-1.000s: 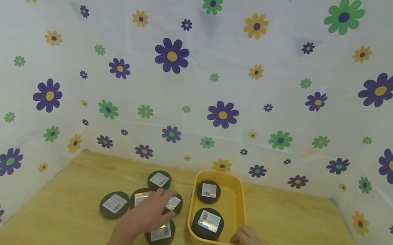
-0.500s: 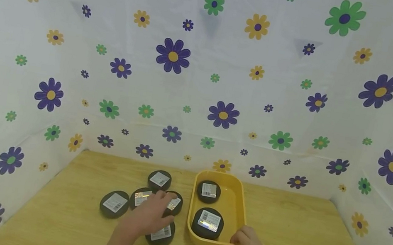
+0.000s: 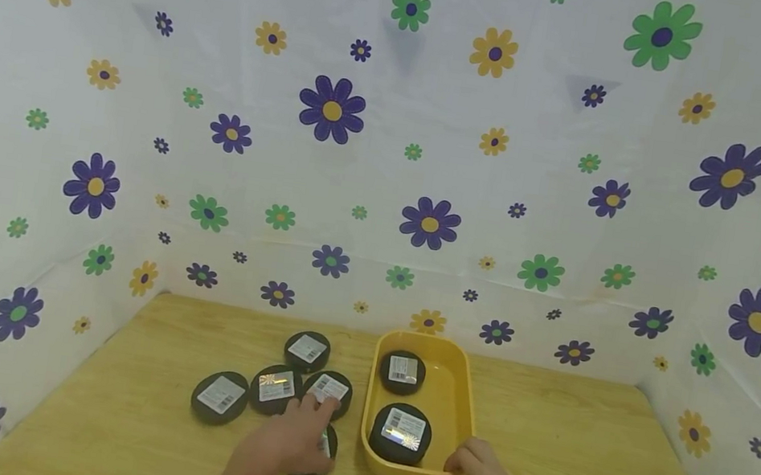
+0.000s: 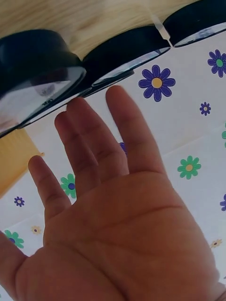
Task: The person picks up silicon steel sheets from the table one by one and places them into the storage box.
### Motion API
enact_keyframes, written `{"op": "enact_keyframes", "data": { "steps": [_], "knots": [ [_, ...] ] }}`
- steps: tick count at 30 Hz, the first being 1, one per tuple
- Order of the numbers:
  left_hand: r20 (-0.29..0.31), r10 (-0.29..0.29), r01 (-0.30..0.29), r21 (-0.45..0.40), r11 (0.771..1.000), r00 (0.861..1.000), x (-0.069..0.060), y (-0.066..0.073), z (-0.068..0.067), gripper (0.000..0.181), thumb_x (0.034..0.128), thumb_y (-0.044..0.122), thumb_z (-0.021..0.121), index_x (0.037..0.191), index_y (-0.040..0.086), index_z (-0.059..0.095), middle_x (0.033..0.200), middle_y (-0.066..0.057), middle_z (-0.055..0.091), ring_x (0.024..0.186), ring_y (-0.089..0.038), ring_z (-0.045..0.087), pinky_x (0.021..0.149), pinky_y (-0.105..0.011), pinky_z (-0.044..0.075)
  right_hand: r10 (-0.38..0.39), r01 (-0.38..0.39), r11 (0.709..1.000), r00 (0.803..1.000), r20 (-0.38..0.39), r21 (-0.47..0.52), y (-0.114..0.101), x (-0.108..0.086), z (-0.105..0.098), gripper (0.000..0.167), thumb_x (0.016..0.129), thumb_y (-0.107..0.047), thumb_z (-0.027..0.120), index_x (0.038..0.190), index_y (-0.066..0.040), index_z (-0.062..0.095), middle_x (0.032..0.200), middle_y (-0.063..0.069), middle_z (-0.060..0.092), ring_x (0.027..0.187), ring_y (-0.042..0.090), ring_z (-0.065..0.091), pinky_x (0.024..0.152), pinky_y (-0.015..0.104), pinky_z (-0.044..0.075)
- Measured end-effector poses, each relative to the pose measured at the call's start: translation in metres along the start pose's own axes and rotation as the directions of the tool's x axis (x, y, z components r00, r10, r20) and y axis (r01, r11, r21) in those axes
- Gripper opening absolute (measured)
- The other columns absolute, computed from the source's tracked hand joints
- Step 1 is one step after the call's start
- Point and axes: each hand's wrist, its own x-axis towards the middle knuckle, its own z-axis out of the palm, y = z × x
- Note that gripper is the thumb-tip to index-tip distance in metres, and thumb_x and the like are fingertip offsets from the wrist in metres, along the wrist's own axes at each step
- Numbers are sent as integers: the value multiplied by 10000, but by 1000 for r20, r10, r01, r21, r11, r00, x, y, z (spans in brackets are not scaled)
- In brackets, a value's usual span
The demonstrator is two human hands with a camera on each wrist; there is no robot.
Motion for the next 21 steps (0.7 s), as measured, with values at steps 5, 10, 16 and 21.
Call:
{"op": "enact_keyframes", "data": {
  "steps": [5, 10, 16, 21],
  "knots": [
    [16, 6, -7, 53, 999, 1000, 0, 3, 2, 740, 716, 298, 808, 1342, 79, 479, 1262, -254, 486, 1146, -418, 464, 862, -554, 497, -25, 25, 1000, 999, -31, -3, 1, -1, 1, 285, 720, -21, 798, 816, -204, 601, 890, -158, 451, 845, 25, 460, 749, 255, 508],
    [-11, 5, -4, 90, 996, 1000, 1, 4, 7, 746, 676, 296, 866, 1293, 84, 503, 1178, -210, 495, 1063, -380, 479, 797, -544, 514, -43, 43, 999, 998, -39, -5, 2, -1, 1, 285, 714, -22, 797, 815, -202, 601, 889, -158, 456, 842, 24, 462, 743, 256, 506],
    [-39, -14, 17, 97, 995, 999, 5, 0, 16, 778, 621, 299, 884, 1271, 95, 508, 1145, -195, 474, 1046, -372, 477, 718, -579, 519, -25, 25, 1000, 1000, -14, -6, 1, 0, 1, 272, 734, -32, 794, 825, -203, 604, 893, -159, 458, 852, 31, 466, 758, 262, 511],
    [-35, -44, 48, 107, 993, 998, 5, 3, 15, 780, 616, 270, 888, 1274, 101, 504, 1153, -202, 467, 1060, -387, 476, 705, -598, 512, 0, 0, 1000, 1000, 3, -3, -1, 0, 0, 265, 746, -34, 792, 830, -201, 605, 896, -154, 457, 857, 37, 469, 770, 269, 516]
  ]
}}
